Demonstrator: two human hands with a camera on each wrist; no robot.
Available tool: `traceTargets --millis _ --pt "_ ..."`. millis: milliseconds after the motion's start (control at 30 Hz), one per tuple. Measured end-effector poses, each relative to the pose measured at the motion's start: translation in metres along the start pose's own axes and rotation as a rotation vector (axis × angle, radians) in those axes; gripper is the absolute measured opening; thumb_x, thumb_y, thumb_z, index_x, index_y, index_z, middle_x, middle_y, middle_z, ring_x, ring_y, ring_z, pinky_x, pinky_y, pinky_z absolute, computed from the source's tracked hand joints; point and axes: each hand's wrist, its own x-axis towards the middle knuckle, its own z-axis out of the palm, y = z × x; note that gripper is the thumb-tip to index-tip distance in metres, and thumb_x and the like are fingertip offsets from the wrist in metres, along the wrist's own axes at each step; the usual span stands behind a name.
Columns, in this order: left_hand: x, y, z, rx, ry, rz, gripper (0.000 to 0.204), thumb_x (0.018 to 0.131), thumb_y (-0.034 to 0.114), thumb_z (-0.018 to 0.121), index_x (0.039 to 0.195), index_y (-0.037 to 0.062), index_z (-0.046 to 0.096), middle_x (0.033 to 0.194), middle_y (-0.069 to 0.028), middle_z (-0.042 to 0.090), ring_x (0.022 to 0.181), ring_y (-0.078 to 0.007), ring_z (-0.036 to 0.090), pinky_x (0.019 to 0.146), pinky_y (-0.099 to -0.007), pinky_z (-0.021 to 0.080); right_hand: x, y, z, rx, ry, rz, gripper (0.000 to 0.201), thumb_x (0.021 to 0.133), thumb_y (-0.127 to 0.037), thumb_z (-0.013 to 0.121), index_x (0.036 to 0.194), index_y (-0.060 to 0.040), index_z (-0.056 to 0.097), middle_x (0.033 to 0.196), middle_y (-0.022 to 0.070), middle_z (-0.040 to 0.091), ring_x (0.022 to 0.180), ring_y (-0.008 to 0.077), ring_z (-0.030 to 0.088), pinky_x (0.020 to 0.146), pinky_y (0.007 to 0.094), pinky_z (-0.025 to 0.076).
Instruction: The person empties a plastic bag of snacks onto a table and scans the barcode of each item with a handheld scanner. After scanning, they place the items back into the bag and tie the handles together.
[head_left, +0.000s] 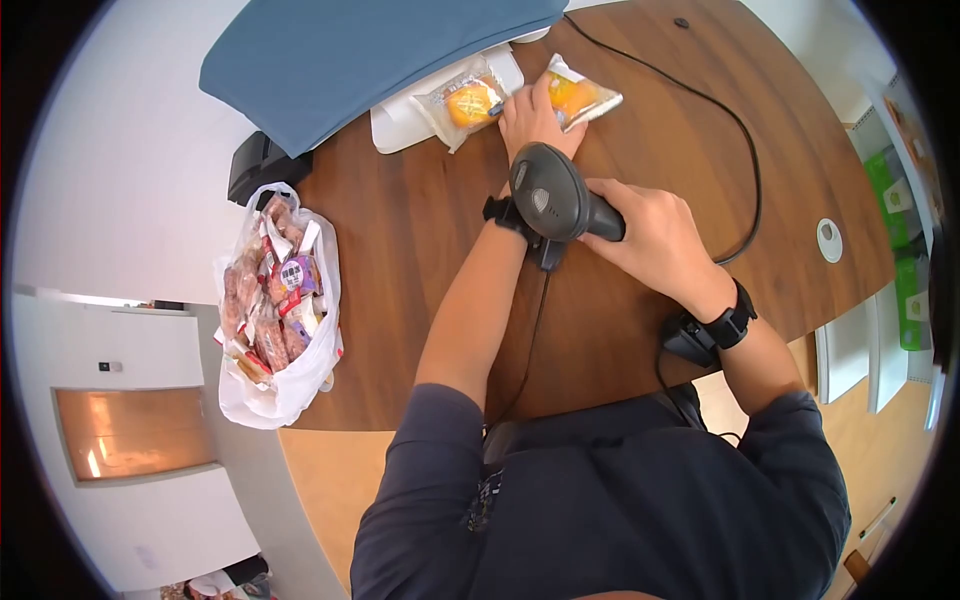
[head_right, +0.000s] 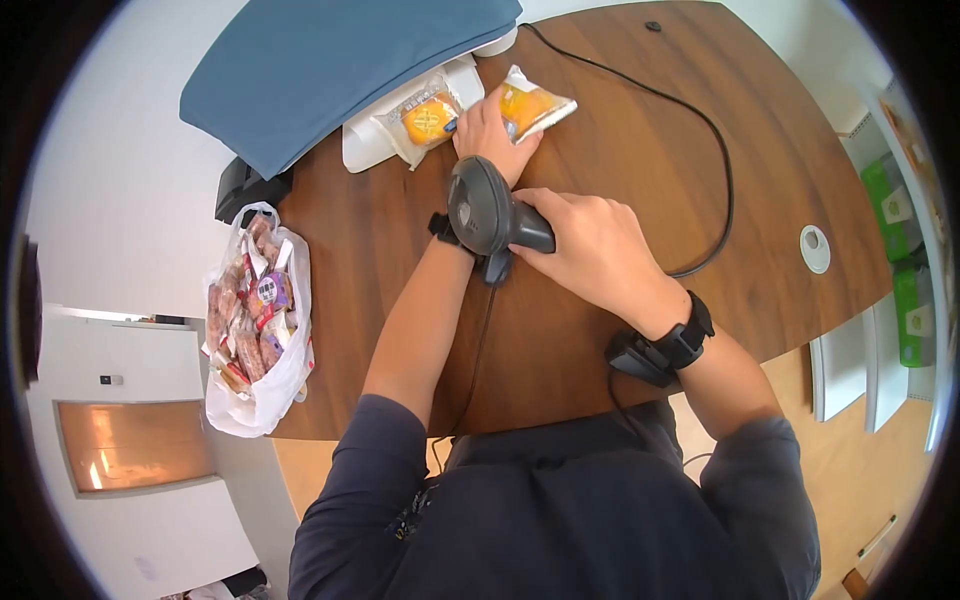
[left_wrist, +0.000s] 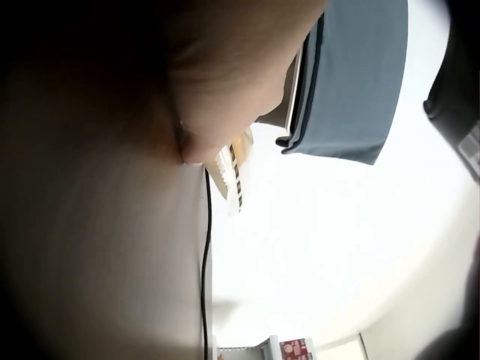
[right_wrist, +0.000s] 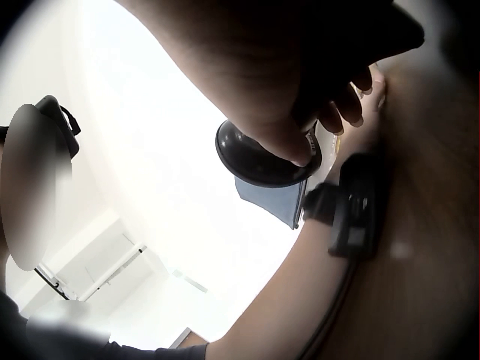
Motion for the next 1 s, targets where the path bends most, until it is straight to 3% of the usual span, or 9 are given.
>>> traceTargets --millis 67,133,200,267,333,367,433,567,1000 --pt "-0.020 0.004 -0.015 -0.136 -0.030 -0.007 0.082 0.072 0.033 0.080 0.139 0.0076 0.041 0.131 -0.0203 0.050 0.120 -0.0418 0.044 0.103 -0.0494 0.037 -0.001 0.000 0.000 -0.003 0.006 -0.014 0.035 0.076 -0.019 0.076 0.108 -0.0087 0.066 0.089 0.0121 0.071 0.080 0.0324 0.067 0.068 0.0409 0.054" --pt "-0.047 0.001 -0.031 -0.133 -0.028 0.041 0.076 0.077 0.027 0.079 0.140 0.0059 0.041 0.132 -0.0171 0.052 0.121 -0.0348 0.049 0.101 -0.0448 0.041 -0.003 -0.003 -0.002 0.001 0.012 -0.025 0.037 0.075 -0.018 0.077 0.109 -0.0087 0.066 0.089 0.0117 0.071 0.079 0.0321 0.067 0.068 0.0403 0.054" --pt "-0.071 -0.011 -0.042 -0.821 -0.089 -0.047 0.066 0.079 0.023 0.077 0.134 0.0016 0.046 0.131 -0.0133 0.056 0.116 -0.0224 0.055 0.092 -0.0354 0.046 -0.003 -0.007 -0.004 0.013 0.016 -0.039 0.038 0.074 -0.016 0.077 0.109 -0.0087 0.065 0.090 0.0114 0.071 0.079 0.0317 0.068 0.067 0.0397 0.054" --pt "-0.094 -0.013 -0.079 -0.709 -0.076 -0.101 0.058 0.087 0.019 0.071 0.135 -0.0004 0.046 0.137 -0.0114 0.054 0.118 -0.0155 0.054 0.089 -0.0267 0.047 -0.004 -0.011 -0.005 0.056 0.055 -0.092 0.040 0.072 -0.015 0.078 0.109 -0.0087 0.065 0.089 0.0107 0.071 0.078 0.0308 0.068 0.066 0.0382 0.055" --pt "-0.110 -0.011 -0.107 -1.091 -0.058 -0.495 0.055 0.094 0.027 0.061 0.140 0.0024 0.043 0.139 -0.0123 0.051 0.122 -0.0205 0.053 0.095 -0.0326 0.046 -0.006 -0.014 -0.004 0.072 0.028 -0.108 0.040 0.072 -0.014 0.078 0.109 -0.0086 0.065 0.089 0.0105 0.071 0.078 0.0306 0.068 0.065 0.0380 0.055" --pt "-0.117 -0.011 -0.121 -1.087 -0.047 -0.513 0.055 0.094 0.027 0.061 0.140 0.0024 0.043 0.139 -0.0123 0.051 0.122 -0.0205 0.053 0.095 -0.0326 0.046 -0.007 -0.015 -0.004 0.075 0.022 -0.118 0.040 0.072 -0.013 0.078 0.109 -0.0085 0.065 0.088 0.0104 0.070 0.077 0.0305 0.068 0.065 0.0377 0.055" --pt "-0.127 -0.014 -0.145 -1.642 0.024 -0.761 0.052 0.100 0.037 0.049 0.142 0.0075 0.040 0.141 -0.0128 0.050 0.126 -0.0255 0.050 0.100 -0.0410 0.044 -0.007 -0.015 -0.001 0.081 -0.019 -0.122 0.040 0.071 -0.013 0.078 0.109 -0.0084 0.065 0.087 0.0105 0.070 0.077 0.0304 0.068 0.065 0.0375 0.055" --pt "-0.140 -0.038 -0.166 -1.768 0.007 -0.726 0.054 0.101 0.044 0.043 0.143 0.0101 0.039 0.143 -0.0116 0.048 0.127 -0.0293 0.049 0.102 -0.0486 0.042 -0.008 -0.013 0.006 0.065 -0.091 -0.120 0.040 0.071 -0.013 0.079 0.108 -0.0081 0.065 0.086 0.0106 0.070 0.076 0.0307 0.067 0.064 0.0373 0.054" --pt "-0.133 -0.021 -0.164 -1.694 -0.121 -0.659 0.063 0.102 0.048 0.040 0.148 0.0058 0.030 0.145 -0.0142 0.045 0.132 -0.0298 0.045 0.106 -0.0461 0.037 -0.008 -0.013 0.012 0.074 -0.195 -0.180 0.042 0.070 -0.013 0.079 0.109 -0.0079 0.065 0.088 0.0106 0.070 0.077 0.0308 0.067 0.066 0.0372 0.054"
